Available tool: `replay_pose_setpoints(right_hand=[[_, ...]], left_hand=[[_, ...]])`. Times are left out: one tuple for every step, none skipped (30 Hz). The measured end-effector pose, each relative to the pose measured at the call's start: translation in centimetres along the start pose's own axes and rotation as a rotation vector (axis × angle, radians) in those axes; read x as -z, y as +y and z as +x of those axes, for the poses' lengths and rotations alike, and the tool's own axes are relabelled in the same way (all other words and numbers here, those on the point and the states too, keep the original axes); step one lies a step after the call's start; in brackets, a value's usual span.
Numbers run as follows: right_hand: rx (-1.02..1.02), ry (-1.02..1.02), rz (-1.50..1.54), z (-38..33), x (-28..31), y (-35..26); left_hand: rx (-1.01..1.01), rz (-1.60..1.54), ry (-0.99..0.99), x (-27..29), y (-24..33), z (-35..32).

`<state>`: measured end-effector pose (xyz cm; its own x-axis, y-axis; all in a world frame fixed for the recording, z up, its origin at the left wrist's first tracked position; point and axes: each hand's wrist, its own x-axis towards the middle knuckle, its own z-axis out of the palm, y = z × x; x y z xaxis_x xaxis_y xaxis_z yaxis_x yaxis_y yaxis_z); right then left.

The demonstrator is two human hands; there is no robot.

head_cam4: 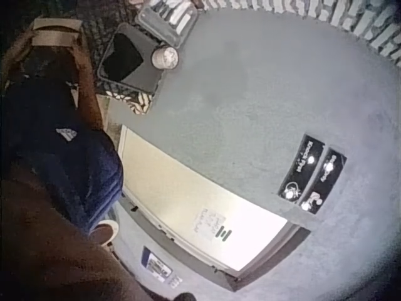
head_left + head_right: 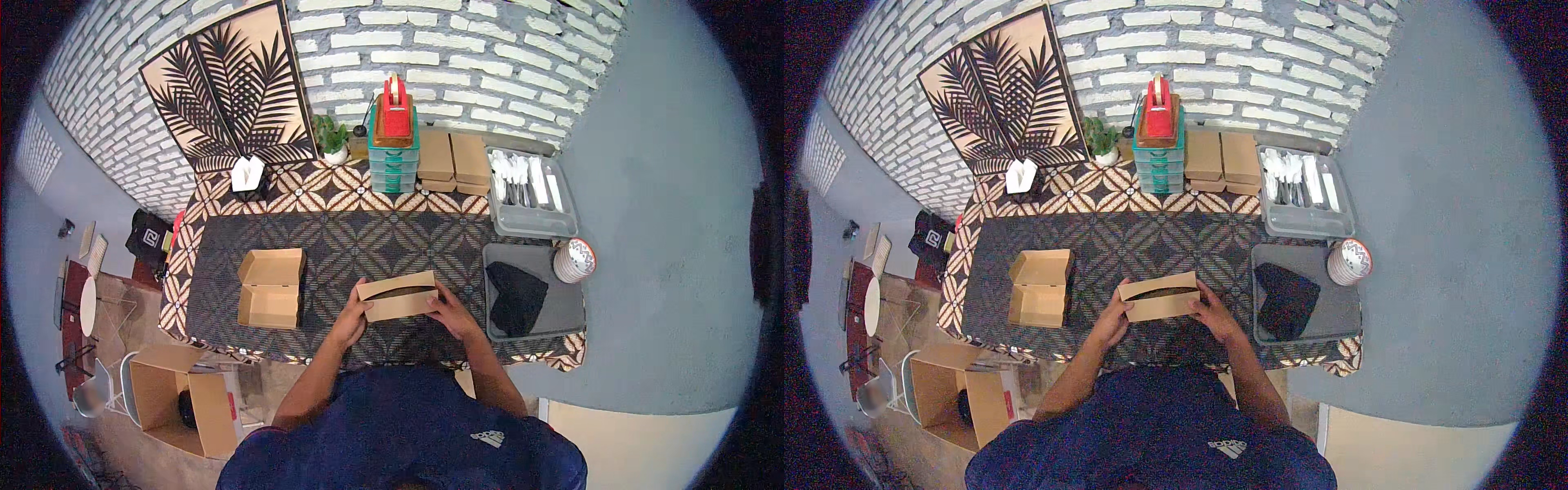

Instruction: Assembling cardboard meal boxes and organizing plastic baskets in a restaurant prep area.

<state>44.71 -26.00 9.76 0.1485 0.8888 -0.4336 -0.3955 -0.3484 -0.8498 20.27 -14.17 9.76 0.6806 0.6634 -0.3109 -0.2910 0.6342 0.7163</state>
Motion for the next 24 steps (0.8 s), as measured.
replay_pose_setpoints(right_hand=[[-0.002,0.001,-0.001,0.0,0.2,0.2],[0.001,-0.024,0.009,0.0,0.2,0.3],[0.004,-0.050,0.019,-0.1,0.3,0.3],[0.002,-0.051,0.017,0.0,0.4,0.5],[0.010,-0.053,0.034,0.1,0.5,0.5],[0.018,-0.055,0.052,0.2,0.6,0.6],[0.018,-0.054,0.052,0.1,0.6,0.8],[0.008,-0.012,0.022,-0.2,0.2,0.2],[-0.001,0.031,-0.007,-0.3,-0.1,-0.1],[0.000,0.032,-0.006,-0.1,-0.1,-0.2],[0.013,0.033,-0.037,-0.1,-0.2,-0.3],[0.026,0.033,-0.069,-0.1,-0.3,-0.4],[0.026,0.035,-0.067,0.0,-0.3,-0.6],[0.028,0.041,-0.178,0.0,-0.5,-1.1],[0.029,0.046,-0.290,0.0,-0.7,-1.4],[0.029,0.045,-0.290,0.4,-0.8,-1.0],[0.062,0.074,-0.359,0.8,-0.6,-0.1],[0.097,0.103,-0.428,1.2,-0.6,0.6],[0.097,0.108,-0.426,1.4,-0.6,1.3],[0.212,0.160,-0.567,1.6,-0.9,1.6],[0.328,0.212,-0.707,1.7,-1.0,1.9],[0.328,0.212,-0.706,1.9,-1.0,2.0],[0.345,0.238,-0.782,1.9,-1.0,2.0],[0.361,0.265,-0.857,2.0,-1.0,2.0]], left_hand=[[0.025,0.027,0.041,-0.3,0.1,0.1],[0.048,0.052,0.083,-0.4,0.1,0.1],[0.048,0.050,0.085,-0.5,0.0,0.3],[0.027,0.039,0.091,-0.5,-0.1,0.6],[0.008,0.028,0.096,-0.5,-0.3,0.7],[0.009,0.028,0.096,-0.5,-0.4,0.7],[-0.023,0.105,0.104,-0.5,-0.5,0.7],[-0.055,0.184,0.110,-0.5,-0.6,0.8],[-0.054,0.185,0.109,-0.4,-0.7,0.7],[-0.131,0.455,0.118,-0.3,-0.9,0.5],[-0.208,0.725,0.124,-0.1,-1.1,0.2],[-0.206,0.727,0.122,0.0,-1.4,0.0],[-0.260,0.779,0.100,0.2,-1.6,-0.1],[-0.315,0.831,0.080,0.4,-1.9,-0.1],[-0.315,0.832,0.080,0.7,-2.1,-0.1],[-0.321,0.837,0.097,1.0,-2.3,0.0],[-0.324,0.842,0.109,1.0,-2.6,0.1],[-0.322,0.843,0.104,0.6,-2.2,0.1],[-0.269,0.845,0.100,0.1,-1.9,0.1],[-0.219,0.846,0.103,-0.1,-1.6,0.1],[-0.220,0.846,0.104,0.1,-1.6,0.2],[-0.225,0.858,0.099,0.3,-1.7,0.4],[-0.228,0.870,0.093,0.3,-1.7,0.3],[-0.226,0.871,0.093,0.2,-1.6,0.4]])
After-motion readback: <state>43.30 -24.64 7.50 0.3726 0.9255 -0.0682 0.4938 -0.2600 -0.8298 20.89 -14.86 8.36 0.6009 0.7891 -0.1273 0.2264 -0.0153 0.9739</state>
